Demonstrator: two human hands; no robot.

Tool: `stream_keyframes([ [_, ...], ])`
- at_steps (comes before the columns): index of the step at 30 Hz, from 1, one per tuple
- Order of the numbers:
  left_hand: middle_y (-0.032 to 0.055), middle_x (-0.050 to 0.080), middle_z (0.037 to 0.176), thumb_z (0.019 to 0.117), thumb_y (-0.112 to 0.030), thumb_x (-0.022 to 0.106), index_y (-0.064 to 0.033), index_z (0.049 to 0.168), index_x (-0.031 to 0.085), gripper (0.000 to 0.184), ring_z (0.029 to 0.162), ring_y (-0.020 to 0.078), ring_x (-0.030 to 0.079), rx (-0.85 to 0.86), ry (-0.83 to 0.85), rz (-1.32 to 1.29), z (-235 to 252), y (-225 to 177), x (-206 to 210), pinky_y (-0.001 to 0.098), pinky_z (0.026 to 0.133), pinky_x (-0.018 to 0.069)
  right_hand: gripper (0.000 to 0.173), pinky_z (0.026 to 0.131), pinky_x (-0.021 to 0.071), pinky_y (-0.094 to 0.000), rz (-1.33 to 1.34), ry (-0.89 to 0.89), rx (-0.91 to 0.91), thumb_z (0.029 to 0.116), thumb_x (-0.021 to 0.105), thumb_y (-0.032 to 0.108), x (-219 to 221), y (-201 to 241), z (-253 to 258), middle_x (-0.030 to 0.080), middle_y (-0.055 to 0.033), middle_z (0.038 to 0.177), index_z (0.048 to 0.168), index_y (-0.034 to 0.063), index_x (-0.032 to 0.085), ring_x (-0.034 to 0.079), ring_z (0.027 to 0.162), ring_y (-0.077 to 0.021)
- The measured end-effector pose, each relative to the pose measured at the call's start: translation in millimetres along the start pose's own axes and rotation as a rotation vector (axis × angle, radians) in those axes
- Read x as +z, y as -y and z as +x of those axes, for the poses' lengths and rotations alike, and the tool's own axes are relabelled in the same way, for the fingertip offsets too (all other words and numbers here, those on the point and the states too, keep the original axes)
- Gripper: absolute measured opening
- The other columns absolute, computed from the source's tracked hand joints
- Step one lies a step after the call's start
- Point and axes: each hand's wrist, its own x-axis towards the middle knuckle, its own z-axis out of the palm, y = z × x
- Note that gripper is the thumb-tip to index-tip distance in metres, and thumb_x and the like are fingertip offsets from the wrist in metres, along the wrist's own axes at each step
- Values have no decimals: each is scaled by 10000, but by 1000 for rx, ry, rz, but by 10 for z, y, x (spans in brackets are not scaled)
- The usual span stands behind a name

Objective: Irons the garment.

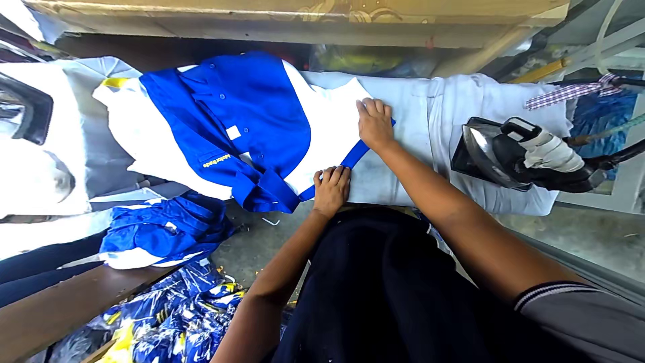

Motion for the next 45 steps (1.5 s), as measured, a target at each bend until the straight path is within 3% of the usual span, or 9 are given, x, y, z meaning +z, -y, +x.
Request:
stream_keyframes([
  [5, 180, 645, 1349, 1050, -280, 522, -105, 1357, 664, 381, 1271, 414, 585, -28, 83, -26, 42, -62, -77, 678, 1060, 362, 410, 1074, 379, -629, 176, 186, 29, 1048, 451, 75, -267, -6, 22, 550, -199, 1491, 1429, 39, 598, 473, 1406, -418],
  [10, 144, 558, 1494, 1055, -301, 516, -60, 1241, 702, 357, 1401, 407, 484, -21, 115, -85, 168, -74, -94, 687, 1097, 320, 513, 1196, 313, -612, 277, 183, 181, 1049, 547, 183, -1297, -424, -236, 448, -255, 1565, 1520, -6, 468, 386, 1479, -440],
  [13, 144, 563, 1489, 1056, -263, 519, -51, 1180, 715, 314, 1425, 403, 457, -37, 163, -144, 250, -55, -108, 685, 1122, 287, 655, 1097, 315, -753, 44, 145, 412, 1008, 629, 282, -2186, -897, -622, 426, -346, 1530, 1550, -10, 405, 372, 1431, -559],
  [17, 168, 616, 1411, 1048, -239, 519, -45, 1287, 681, 347, 1363, 407, 521, -9, 135, -161, 324, -22, -87, 695, 1104, 304, 683, 1026, 320, -808, -14, 475, 702, 966, 743, 346, -2743, -1580, -1048, 533, -421, 1355, 1455, -64, 499, 479, 1288, -619],
  [20, 184, 581, 1443, 1069, -312, 504, -86, 1443, 587, 445, 1370, 425, 499, 1, 217, -121, 380, -29, -119, 714, 1118, 271, 464, 999, 407, -703, 191, 547, 696, 975, 734, 233, -2672, -1862, -1162, 626, -363, 1203, 1319, -53, 609, 589, 1143, -510],
  [25, 179, 529, 1509, 1067, -343, 516, -24, 1333, 653, 437, 1414, 419, 460, 74, 257, -112, 517, -43, -197, 691, 1142, 268, 403, 861, 433, -711, 143, 407, 584, 989, 718, 291, -2593, -1669, -1088, 640, -355, 1000, 1109, -88, 657, 616, 969, -503],
  [34, 187, 603, 1409, 1088, -292, 471, -24, 1312, 661, 398, 1389, 407, 487, 163, 321, -130, 691, 25, -223, 674, 1159, 263, 617, 901, 491, -702, 199, 335, 501, 1026, 595, 501, -2180, -145, -473, 682, -320, 1117, 1419, 28, 553, 666, 1048, -513],
  [40, 154, 553, 1485, 1104, -323, 423, -50, 1402, 607, 444, 1426, 389, 449, 147, 431, -97, 723, 23, -271, 666, 1173, 239, 621, 848, 522, -656, 102, 484, 430, 1044, 504, 571, -1600, 305, -32, 714, -259, 1048, 1436, 92, 552, 693, 1003, -472],
  [45, 171, 601, 1415, 1088, -318, 473, -26, 1319, 662, 418, 1397, 396, 474, 132, 472, -208, 817, 13, -399, 669, 1168, 240, 603, 848, 528, -627, 34, 479, 498, 1059, 460, 574, -1530, 505, 301, 714, -239, 1082, 1402, 89, 567, 696, 1040, -440],
])
